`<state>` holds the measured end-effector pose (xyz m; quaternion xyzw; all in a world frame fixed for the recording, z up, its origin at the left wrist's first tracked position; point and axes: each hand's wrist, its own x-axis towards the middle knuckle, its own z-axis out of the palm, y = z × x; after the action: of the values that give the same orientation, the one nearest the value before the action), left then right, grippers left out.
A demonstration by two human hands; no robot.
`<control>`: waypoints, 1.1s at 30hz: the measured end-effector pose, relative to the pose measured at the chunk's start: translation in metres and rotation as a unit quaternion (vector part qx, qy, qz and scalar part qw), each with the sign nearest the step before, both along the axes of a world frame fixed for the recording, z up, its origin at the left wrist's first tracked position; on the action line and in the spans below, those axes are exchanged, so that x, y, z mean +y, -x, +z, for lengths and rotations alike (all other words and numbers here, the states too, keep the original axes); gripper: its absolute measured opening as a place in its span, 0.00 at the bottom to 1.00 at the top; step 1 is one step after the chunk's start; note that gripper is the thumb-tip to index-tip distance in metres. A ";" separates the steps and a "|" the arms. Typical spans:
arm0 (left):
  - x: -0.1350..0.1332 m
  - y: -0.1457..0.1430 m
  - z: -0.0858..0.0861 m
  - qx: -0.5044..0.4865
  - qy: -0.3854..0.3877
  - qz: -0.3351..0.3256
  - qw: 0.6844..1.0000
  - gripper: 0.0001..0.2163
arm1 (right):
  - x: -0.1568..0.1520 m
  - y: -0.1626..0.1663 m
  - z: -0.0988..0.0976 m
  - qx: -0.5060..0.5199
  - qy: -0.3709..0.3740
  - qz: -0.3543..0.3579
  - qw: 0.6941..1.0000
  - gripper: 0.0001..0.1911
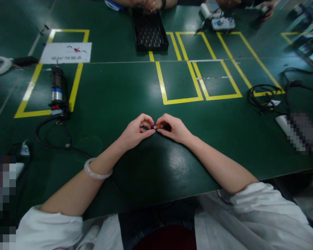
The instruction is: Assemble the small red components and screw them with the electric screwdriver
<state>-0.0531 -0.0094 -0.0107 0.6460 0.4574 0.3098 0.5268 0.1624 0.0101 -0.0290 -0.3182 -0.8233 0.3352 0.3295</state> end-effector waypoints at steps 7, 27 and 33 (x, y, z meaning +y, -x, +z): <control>0.000 0.000 0.000 0.004 -0.002 -0.001 1.000 0.14 | 0.000 0.000 -0.001 0.008 -0.007 0.002 1.000 0.05; 0.001 0.001 -0.001 -0.013 0.013 0.008 1.000 0.16 | 0.001 0.000 0.001 0.029 0.009 -0.009 0.999 0.05; 0.016 0.019 0.005 0.066 -0.044 0.038 0.996 0.17 | 0.000 -0.001 0.003 0.024 0.022 -0.014 0.999 0.06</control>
<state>-0.0716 0.0061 -0.0053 0.6694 0.5016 0.3059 0.4546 0.1629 0.0106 -0.0257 -0.3287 -0.8032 0.3564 0.3461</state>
